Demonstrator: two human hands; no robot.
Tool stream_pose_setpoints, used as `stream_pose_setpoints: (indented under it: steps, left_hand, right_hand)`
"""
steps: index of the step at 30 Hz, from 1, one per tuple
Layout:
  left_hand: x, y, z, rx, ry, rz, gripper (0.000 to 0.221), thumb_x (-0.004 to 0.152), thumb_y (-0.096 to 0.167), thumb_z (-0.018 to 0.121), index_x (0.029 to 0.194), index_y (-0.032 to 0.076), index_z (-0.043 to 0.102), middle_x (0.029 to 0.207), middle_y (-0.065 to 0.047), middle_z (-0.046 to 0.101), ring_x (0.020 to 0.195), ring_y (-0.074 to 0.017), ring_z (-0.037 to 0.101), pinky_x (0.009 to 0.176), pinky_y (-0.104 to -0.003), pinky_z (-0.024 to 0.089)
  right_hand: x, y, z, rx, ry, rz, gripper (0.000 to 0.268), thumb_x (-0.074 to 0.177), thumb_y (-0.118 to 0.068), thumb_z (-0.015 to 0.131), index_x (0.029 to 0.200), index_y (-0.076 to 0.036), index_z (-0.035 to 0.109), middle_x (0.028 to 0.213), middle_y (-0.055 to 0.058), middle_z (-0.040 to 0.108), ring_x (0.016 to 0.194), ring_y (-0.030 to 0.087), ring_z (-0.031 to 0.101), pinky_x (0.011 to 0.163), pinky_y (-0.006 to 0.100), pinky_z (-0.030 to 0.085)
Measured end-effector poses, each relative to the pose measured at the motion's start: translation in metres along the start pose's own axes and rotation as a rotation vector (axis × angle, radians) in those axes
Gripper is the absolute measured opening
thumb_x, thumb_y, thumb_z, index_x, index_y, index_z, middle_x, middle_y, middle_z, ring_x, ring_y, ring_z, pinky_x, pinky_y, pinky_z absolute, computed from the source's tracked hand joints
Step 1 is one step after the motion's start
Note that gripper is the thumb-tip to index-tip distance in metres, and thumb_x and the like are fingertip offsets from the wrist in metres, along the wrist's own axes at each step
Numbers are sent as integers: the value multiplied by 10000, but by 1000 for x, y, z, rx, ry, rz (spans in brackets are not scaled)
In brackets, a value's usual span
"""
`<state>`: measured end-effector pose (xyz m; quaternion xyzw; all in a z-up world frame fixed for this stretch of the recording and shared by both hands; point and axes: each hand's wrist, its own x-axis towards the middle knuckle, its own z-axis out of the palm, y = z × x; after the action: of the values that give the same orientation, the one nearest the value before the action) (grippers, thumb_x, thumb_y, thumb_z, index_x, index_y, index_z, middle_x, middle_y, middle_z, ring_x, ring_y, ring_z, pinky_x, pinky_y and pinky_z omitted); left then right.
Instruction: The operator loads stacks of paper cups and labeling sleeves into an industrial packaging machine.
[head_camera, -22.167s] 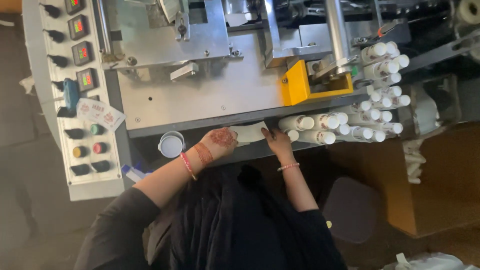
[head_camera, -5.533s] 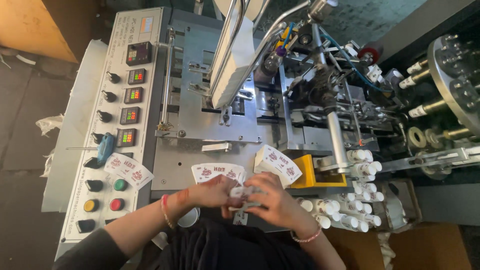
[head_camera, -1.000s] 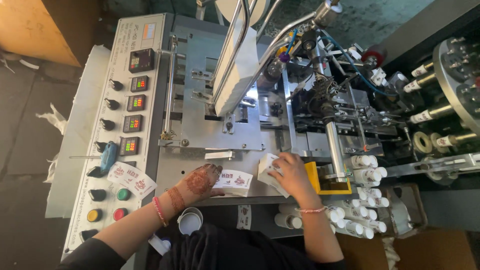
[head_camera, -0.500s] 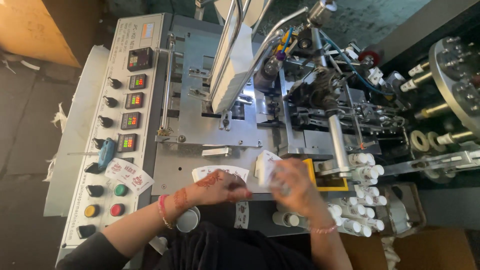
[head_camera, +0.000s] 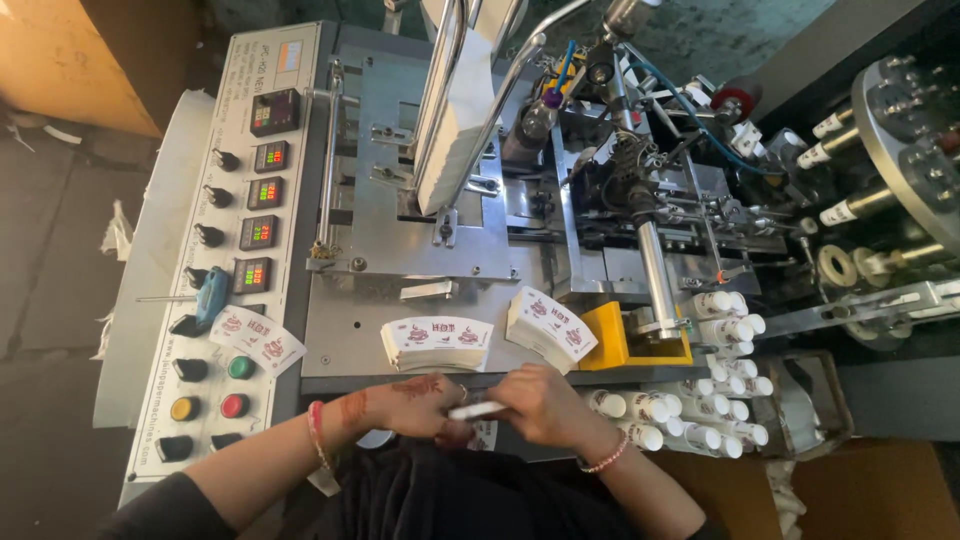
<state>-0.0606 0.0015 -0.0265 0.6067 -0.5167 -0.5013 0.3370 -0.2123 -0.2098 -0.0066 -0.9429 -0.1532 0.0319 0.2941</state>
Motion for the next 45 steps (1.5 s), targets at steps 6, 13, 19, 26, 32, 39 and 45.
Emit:
stream_pose_setpoints:
  steps: [6,13,19,26,32,39,45]
  left_hand:
    - [-3,27,3,82,-131,-49,548,823,528,762,825,-14,685,746,-134,680,744,-249,656,649,-410,501]
    - [10,-18,35,251,241,-44,554,781,526,764,886,-12,686,811,-189,707,804,-316,724,746,-422,581]
    - [17,-30,36,351,379,31,520,777,474,759,874,-35,721,805,-225,683,801,-368,705,741,-444,571]
    - [27,-71,38,364,275,-125,426,812,341,704,948,-61,671,840,-253,697,845,-347,723,781,-409,589]
    - [18,-40,-38,332,398,109,427,793,389,715,966,-1,707,835,-199,711,784,-320,724,685,-409,579]
    - [6,-22,-87,329,251,-133,568,909,598,623,1110,77,730,922,-159,718,861,-265,716,832,-379,571]
    - [23,-104,-55,730,370,227,719,833,562,727,1188,-55,623,1124,-219,662,1110,-366,600,1010,-445,473]
  right_hand:
    - [12,-60,-37,-412,-8,-378,190,762,-128,746,923,-48,684,846,59,655,839,241,646,761,399,487]
    - [28,-46,-29,-385,144,-317,321,769,-286,646,982,-48,683,998,86,683,1007,240,651,897,381,487]
    - [41,-43,-8,-371,128,64,374,928,-382,701,754,-54,659,789,107,650,813,274,627,747,402,473]
    - [48,-9,36,-341,314,4,386,984,-319,676,675,-89,645,673,87,646,637,278,642,622,402,501]
    - [77,-56,-55,-400,361,-143,346,955,-365,665,974,-20,681,900,114,683,871,278,655,790,422,493]
    - [84,30,-3,-161,22,292,435,985,-370,659,1328,-101,639,1309,57,636,1274,250,546,1087,417,469]
    - [97,38,1,-92,-328,546,881,691,-676,764,1364,-134,589,1402,77,527,1329,320,433,1114,451,386]
